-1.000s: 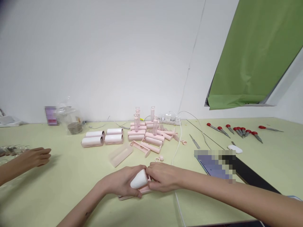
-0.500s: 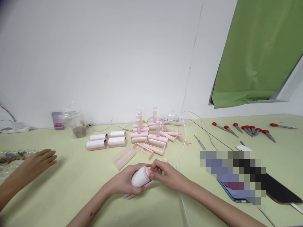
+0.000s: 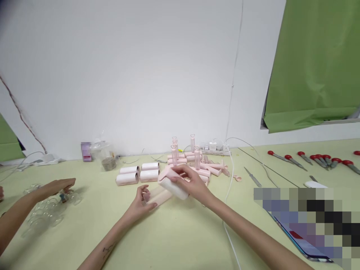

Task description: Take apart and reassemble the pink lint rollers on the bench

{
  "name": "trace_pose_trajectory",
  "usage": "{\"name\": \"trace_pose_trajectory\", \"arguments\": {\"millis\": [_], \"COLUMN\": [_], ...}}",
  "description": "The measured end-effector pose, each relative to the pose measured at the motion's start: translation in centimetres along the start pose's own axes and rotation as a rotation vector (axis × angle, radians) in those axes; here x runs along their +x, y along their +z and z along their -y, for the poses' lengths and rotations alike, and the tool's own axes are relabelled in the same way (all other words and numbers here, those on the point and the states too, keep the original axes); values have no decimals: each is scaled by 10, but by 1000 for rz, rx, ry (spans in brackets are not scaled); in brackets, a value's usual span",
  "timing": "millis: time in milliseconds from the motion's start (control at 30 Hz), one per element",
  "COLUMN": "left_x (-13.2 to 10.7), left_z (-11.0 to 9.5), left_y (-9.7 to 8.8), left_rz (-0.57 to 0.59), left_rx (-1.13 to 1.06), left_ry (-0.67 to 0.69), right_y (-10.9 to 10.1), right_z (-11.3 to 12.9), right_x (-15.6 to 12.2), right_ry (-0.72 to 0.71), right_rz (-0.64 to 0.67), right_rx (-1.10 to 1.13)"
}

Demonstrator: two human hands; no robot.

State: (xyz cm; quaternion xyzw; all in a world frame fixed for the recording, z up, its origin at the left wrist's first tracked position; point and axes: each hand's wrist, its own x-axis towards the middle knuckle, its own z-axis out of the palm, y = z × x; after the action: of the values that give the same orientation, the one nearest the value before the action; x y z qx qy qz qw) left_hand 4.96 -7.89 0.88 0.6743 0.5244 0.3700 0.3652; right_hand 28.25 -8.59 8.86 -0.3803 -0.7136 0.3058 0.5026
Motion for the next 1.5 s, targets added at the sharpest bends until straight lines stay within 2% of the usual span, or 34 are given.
{"name": "trace_pose_trajectory", "arguments": {"millis": [100, 200, 300, 367, 467, 567, 700, 800, 867, 1000, 1100, 1200, 1367, 1433, 1500], "left_x": [-7, -12, -12, -11, -12, -15, -16, -15, -14, -15, -17, -19, -18, -16, -15], "left_z": [8, 8, 7, 7, 6, 3, -1, 0, 1, 0, -2, -4, -4, -4, -5], "left_y": [0, 2, 1, -1, -3, -1, 7, 11, 11, 10, 9, 9, 9, 9, 8], "left_rz": [157, 304, 321, 313, 318, 315, 317, 325, 317, 296, 318, 333, 329, 336, 355], "left_rx": [-148, -320, -315, -276, -204, -94, -65, -107, -115, -122, -92, -59, -55, -70, -90], "left_ry": [70, 117, 121, 124, 143, 202, 259, 203, 154, 86, 87, 120, 147, 145, 137], "right_y": [19, 43, 65, 72, 62, 23, -40, -59, -51, -13, 14, 30, 33, 23, 4], "right_z": [2, -5, -17, -20, -20, -19, -29, -39, -43, -53, -65, -76, -78, -74, -67], "right_x": [9, 7, -3, -9, -11, -14, -31, -42, -38, -2, 24, 31, 19, 15, 11], "right_ry": [-104, -204, -206, -201, -241, -183, -92, -77, -88, -112, -131, -174, -198, -198, -185], "right_rz": [204, 366, 430, 448, 382, 306, 368, 349, 303, 241, 250, 292, 323, 310, 253], "right_rx": [-181, -382, -481, -505, -573, -734, -886, -936, -954, -997, -1032, -1031, -986, -961, -952]}}
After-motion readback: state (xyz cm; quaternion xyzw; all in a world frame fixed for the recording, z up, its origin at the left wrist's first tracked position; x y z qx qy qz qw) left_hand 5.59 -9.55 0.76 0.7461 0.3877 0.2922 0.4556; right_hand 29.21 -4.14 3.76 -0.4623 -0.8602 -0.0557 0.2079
